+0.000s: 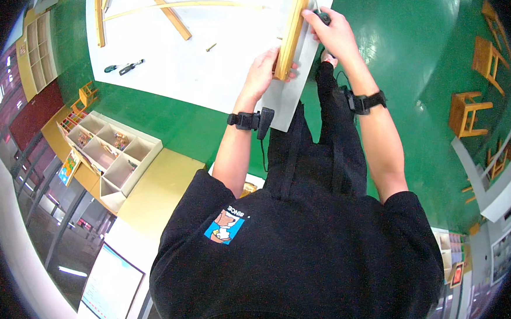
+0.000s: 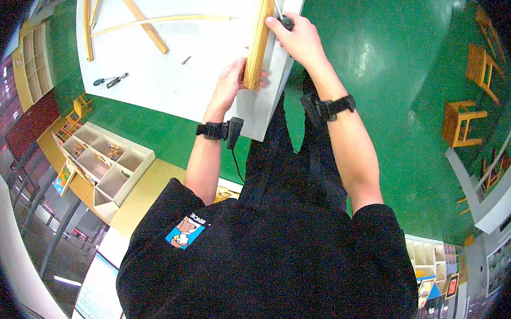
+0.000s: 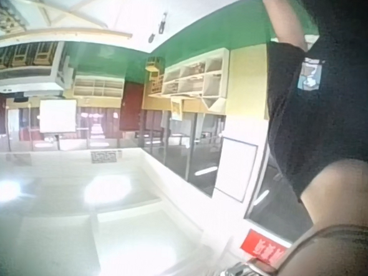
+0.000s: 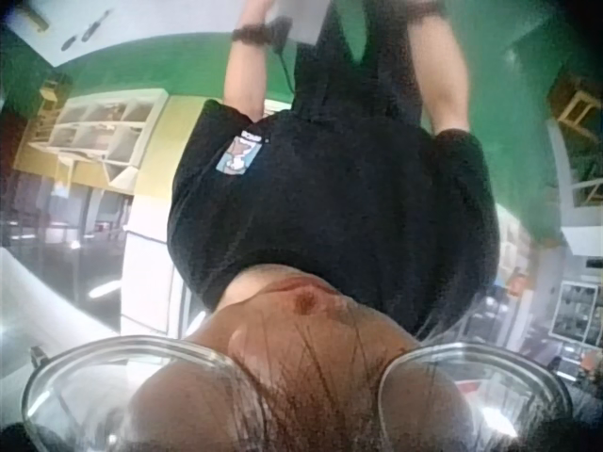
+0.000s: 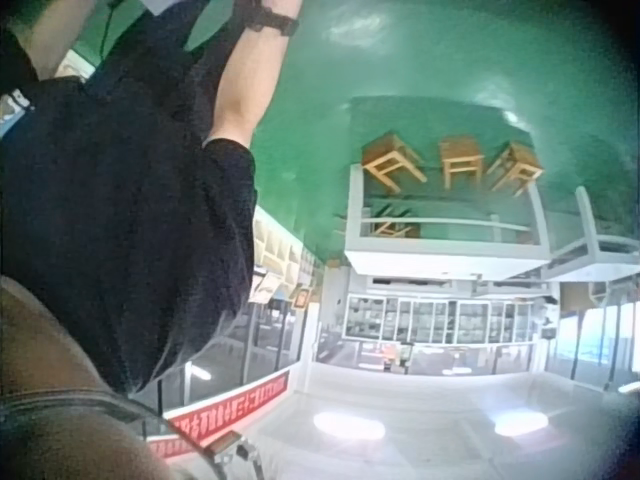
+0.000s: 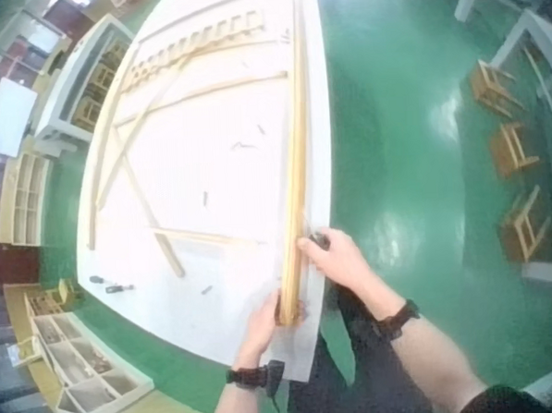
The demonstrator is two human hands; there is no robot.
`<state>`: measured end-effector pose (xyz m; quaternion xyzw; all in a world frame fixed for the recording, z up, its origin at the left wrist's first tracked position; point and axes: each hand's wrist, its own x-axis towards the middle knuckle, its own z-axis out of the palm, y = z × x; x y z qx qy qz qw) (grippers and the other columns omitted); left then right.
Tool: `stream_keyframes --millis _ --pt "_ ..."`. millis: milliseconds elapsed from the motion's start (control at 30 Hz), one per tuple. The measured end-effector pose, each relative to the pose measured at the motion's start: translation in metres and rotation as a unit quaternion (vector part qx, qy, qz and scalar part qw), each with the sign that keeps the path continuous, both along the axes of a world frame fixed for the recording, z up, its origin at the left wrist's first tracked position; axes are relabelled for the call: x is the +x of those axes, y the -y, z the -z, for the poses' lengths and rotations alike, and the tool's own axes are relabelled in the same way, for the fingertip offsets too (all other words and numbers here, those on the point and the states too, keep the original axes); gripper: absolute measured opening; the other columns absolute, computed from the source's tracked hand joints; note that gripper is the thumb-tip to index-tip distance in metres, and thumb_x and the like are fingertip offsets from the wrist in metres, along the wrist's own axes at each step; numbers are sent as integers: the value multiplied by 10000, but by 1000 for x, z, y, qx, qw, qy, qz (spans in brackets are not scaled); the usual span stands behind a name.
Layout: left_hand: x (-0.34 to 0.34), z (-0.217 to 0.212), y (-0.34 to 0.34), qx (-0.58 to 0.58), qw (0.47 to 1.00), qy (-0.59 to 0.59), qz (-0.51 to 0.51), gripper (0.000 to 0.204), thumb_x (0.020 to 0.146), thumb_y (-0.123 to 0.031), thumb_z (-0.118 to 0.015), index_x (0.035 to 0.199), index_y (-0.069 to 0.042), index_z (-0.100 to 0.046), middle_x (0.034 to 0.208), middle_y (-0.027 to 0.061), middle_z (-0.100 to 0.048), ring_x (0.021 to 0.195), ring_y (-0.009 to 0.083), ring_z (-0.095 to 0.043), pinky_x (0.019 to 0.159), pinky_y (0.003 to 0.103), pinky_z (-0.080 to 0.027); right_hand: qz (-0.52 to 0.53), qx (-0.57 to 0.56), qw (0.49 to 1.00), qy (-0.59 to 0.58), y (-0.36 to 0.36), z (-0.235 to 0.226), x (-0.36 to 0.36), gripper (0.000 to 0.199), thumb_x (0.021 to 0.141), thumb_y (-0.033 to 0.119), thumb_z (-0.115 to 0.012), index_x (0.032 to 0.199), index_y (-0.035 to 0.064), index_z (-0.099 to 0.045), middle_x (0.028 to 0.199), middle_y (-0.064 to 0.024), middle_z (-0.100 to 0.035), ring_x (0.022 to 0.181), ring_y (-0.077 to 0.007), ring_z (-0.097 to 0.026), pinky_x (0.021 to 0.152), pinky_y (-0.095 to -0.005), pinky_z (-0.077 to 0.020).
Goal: Assembling a wooden structure by aligning slats and using a screwdriver.
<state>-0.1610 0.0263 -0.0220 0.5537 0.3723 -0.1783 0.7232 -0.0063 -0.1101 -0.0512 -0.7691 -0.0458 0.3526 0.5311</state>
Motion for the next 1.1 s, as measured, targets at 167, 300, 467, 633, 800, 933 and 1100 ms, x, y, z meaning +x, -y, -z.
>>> stream_keyframes --millis 167,300,467,633,800,933,1100 --pt "-10 -2 -6 163 972 122 113 538 851 -199 -704 1299 30 -513 1043 112 -639 858 199 -653 778 314 -545 17 77 989 -122 50 -10 -35 265 871 240 -584 1030 29 -565 689 -24 -569 566 -93 -541 528 -252 -444" --pt "-11 -5 3 219 967 91 92 522 734 -52 -767 1225 -22 -592 1002 80 -639 887 165 -646 790 283 -548 15 78 974 -213 79 -8 -73 146 867 91 -495 1006 45 -495 708 -12 -517 559 -85 -496 518 -238 -420" --pt "-14 -3 12 292 944 109 110 423 777 -65 -745 1178 -23 -616 978 72 -667 856 147 -649 727 274 -553 29 130 964 -231 80 -1 -96 188 874 154 -575 1033 57 -544 731 -12 -585 565 -73 -533 508 -233 -434" --pt "-20 -11 27 407 897 124 124 470 753 -99 -771 1184 -22 -599 990 85 -642 841 166 -638 706 290 -546 24 151 959 -237 68 -3 -97 201 878 153 -567 1044 42 -544 738 -20 -591 584 -80 -551 544 -230 -455" --pt "-18 -4 51 529 837 93 101 585 698 -166 -839 1191 -36 -554 933 86 -622 779 200 -611 694 314 -523 78 142 946 -279 78 2 -102 263 869 151 -569 1094 28 -508 744 -44 -587 609 -120 -578 570 -268 -492" --pt "-22 -2 47 399 915 64 0 510 732 -126 -825 1155 -14 -564 975 99 -672 852 173 -653 744 277 -535 37 115 955 -270 95 6 -104 211 888 122 -544 1081 51 -498 816 -34 -574 666 -116 -592 593 -265 -497" --pt "-33 4 41 344 933 88 -56 385 803 -58 -766 1129 30 -582 984 115 -685 823 134 -662 749 255 -544 -16 151 958 -245 108 6 -103 159 940 166 -559 1040 47 -526 809 -21 -575 681 -102 -604 618 -248 -504"
